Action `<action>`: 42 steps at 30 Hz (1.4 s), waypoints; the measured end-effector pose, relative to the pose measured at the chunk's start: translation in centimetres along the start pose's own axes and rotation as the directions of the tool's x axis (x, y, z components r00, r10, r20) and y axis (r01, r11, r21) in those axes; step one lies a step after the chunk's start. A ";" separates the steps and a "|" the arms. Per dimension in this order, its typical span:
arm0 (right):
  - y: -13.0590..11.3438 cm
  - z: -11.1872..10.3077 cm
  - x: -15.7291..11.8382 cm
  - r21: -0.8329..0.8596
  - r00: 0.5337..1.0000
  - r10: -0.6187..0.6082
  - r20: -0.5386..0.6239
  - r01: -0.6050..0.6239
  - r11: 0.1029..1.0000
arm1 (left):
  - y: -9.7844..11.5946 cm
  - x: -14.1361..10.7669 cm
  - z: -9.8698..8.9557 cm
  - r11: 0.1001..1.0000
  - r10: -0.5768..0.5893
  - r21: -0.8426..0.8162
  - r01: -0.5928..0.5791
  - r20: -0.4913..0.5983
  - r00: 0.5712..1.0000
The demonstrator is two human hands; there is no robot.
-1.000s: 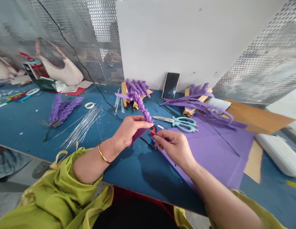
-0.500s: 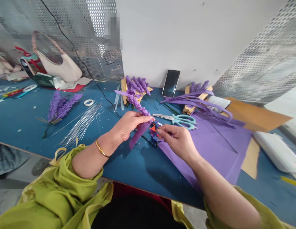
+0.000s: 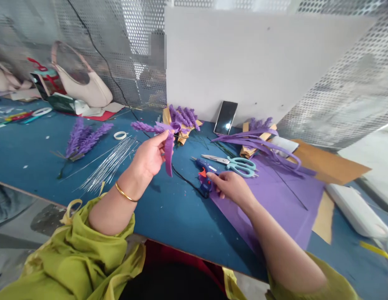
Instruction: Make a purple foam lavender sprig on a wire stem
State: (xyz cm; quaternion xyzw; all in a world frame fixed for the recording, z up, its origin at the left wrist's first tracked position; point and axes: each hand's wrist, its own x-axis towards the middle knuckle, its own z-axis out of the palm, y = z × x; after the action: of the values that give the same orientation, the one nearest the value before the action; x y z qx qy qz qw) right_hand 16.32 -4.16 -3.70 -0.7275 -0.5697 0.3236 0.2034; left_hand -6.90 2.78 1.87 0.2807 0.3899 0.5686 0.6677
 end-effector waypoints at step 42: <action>-0.5 1.3 -3.6 0.576 0.901 -0.322 -0.291 0.434 0.693 | -3.2 -0.8 0.9 1.000 -0.026 0.011 0.025 0.034 0.999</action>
State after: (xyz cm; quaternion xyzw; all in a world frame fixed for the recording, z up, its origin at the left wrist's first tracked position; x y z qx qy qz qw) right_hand 14.54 -7.54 -3.45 -0.5085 -0.5470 0.3834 0.5433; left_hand -4.45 1.38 -0.12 0.2890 0.3850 0.5530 0.6800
